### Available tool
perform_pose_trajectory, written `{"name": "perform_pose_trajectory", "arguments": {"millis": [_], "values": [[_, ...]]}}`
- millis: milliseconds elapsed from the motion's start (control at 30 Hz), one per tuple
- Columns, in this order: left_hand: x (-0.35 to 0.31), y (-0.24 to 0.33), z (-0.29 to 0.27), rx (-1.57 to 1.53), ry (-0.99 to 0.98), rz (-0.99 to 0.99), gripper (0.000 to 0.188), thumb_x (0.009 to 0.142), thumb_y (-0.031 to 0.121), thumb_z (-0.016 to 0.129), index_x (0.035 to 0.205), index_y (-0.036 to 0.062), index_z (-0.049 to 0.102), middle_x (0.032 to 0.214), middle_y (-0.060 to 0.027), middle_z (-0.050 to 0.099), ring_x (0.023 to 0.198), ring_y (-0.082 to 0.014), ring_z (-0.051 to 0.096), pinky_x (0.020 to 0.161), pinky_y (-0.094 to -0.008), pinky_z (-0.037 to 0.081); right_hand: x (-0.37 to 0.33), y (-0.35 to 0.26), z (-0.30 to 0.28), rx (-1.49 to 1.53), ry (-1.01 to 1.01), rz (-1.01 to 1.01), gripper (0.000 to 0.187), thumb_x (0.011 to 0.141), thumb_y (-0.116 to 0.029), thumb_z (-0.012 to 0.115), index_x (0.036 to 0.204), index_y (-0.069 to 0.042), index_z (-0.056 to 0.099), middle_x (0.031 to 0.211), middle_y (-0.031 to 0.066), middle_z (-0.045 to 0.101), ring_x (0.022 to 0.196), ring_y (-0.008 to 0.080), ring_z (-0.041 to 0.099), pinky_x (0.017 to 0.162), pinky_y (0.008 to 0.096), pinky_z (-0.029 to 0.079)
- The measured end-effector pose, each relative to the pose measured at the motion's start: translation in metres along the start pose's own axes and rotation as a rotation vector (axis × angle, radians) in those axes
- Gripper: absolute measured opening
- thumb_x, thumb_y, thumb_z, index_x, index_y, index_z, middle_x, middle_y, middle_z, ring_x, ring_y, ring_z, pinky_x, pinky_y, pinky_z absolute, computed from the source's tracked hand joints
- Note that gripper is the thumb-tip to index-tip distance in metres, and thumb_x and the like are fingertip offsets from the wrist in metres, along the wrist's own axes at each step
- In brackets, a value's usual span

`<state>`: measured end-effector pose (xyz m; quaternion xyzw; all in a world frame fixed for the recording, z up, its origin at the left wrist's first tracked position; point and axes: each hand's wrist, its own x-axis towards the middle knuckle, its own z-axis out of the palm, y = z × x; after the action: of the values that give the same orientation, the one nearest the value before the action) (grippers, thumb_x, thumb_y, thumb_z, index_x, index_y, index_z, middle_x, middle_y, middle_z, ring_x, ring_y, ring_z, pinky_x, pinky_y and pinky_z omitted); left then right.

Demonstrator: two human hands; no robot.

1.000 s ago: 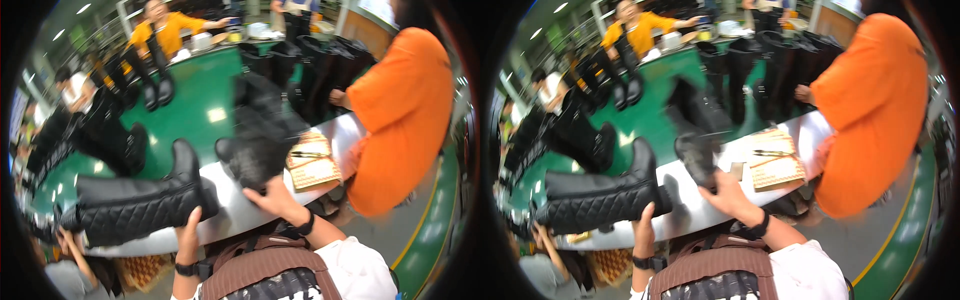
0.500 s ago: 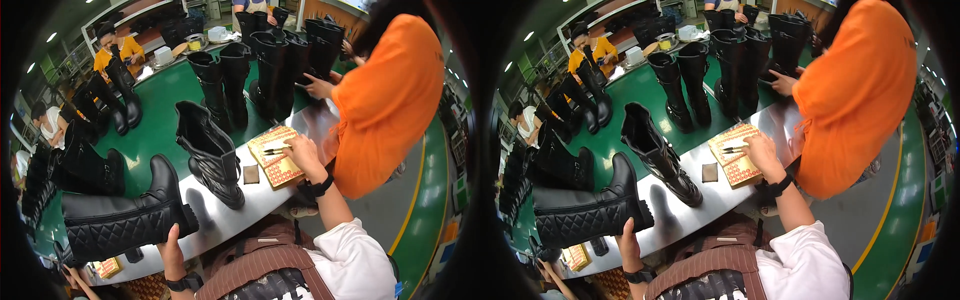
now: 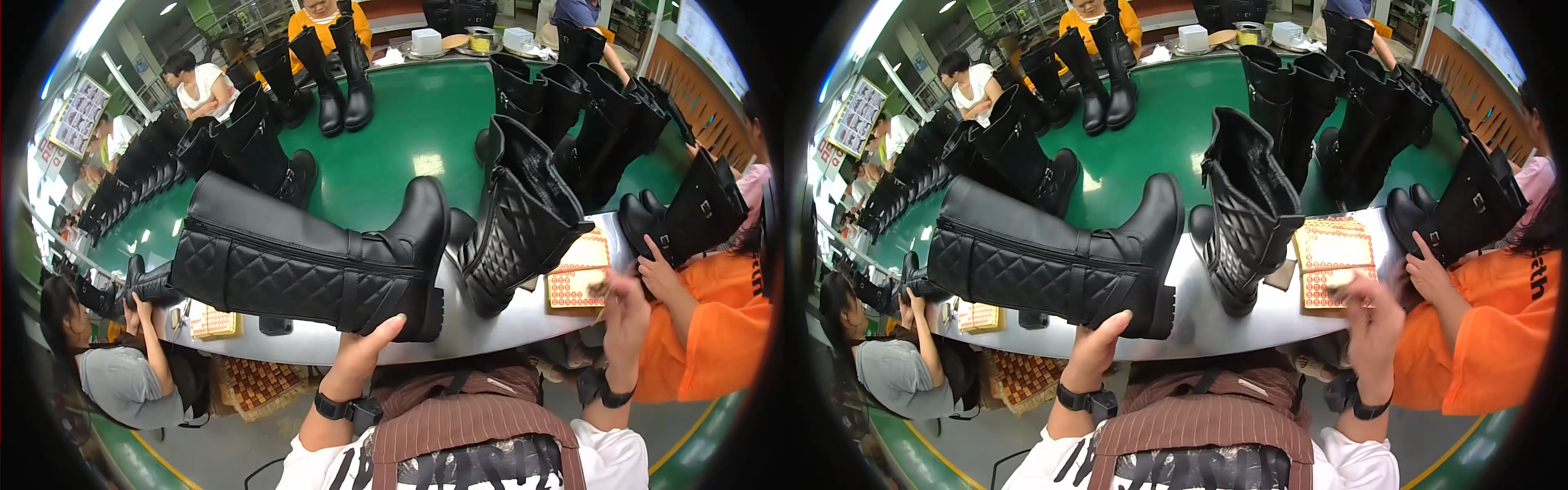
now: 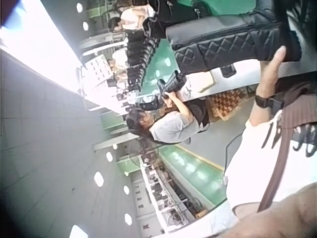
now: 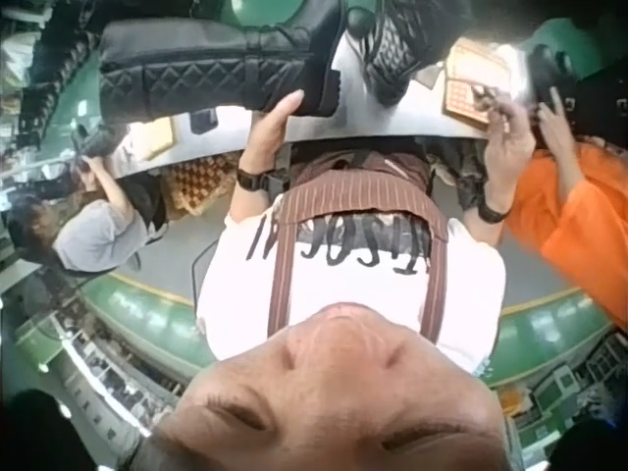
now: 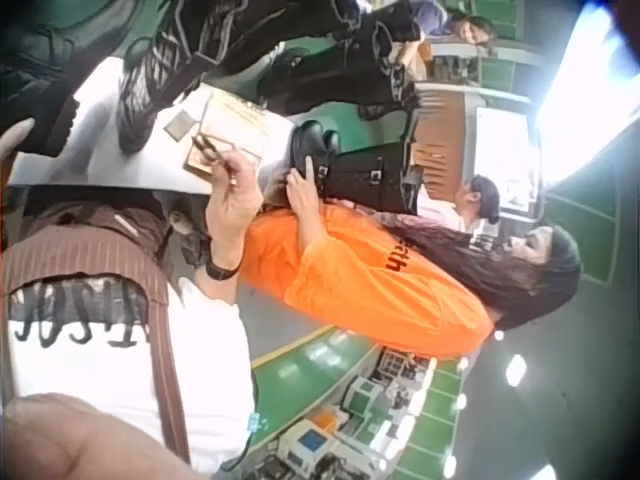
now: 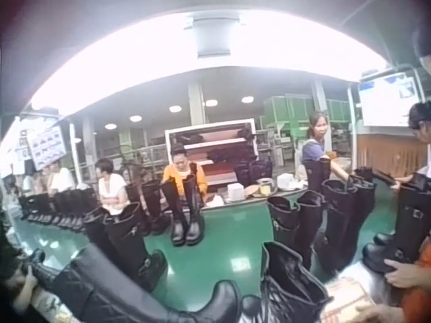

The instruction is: The recorder is performing a quality control inspection on pairs of black boots at an assembly line, checking for defects and alignment.

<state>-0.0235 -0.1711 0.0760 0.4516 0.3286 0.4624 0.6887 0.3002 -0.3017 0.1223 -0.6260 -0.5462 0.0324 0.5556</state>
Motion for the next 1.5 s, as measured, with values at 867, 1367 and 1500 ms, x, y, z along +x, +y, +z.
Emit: {"name": "perform_pose_trajectory", "arguments": {"millis": [867,1367,1500], "values": [[-0.024,0.023,-0.008,-0.24,-0.134,-0.177,0.062,0.078,0.005,0.064,0.136,-0.0026,0.042,0.131,-0.0161,0.054,0.121,-0.0272,0.054,0.106,-0.0402,0.042,0.003,-0.057,0.119,0.106,-0.579,0.072,0.029,0.091,-0.027,0.065,0.096,0.001,0.058,0.077,0.0139,0.064,0.065,0.0252,0.063,0.059,0.0332,0.049],[-0.019,0.019,-0.009,-0.126,-0.158,-0.163,0.069,0.076,0.018,0.063,0.136,-0.0072,0.041,0.133,-0.0201,0.052,0.123,-0.0311,0.053,0.107,-0.0419,0.04,0.01,-0.054,0.126,-0.026,-0.495,-0.176,0.025,0.086,-0.029,0.068,0.088,-0.005,0.062,0.071,0.0059,0.063,0.059,0.0234,0.06,0.057,0.034,0.043],[-0.017,0.018,-0.01,-0.213,-0.161,-0.187,0.063,0.078,0.01,0.064,0.136,-0.0026,0.043,0.131,-0.0157,0.054,0.122,-0.0268,0.053,0.106,-0.0397,0.04,0.009,-0.053,0.127,0.026,-0.528,-0.098,0.024,0.086,-0.029,0.068,0.089,-0.006,0.062,0.07,0.0053,0.063,0.058,0.023,0.06,0.056,0.0336,0.042]]}}
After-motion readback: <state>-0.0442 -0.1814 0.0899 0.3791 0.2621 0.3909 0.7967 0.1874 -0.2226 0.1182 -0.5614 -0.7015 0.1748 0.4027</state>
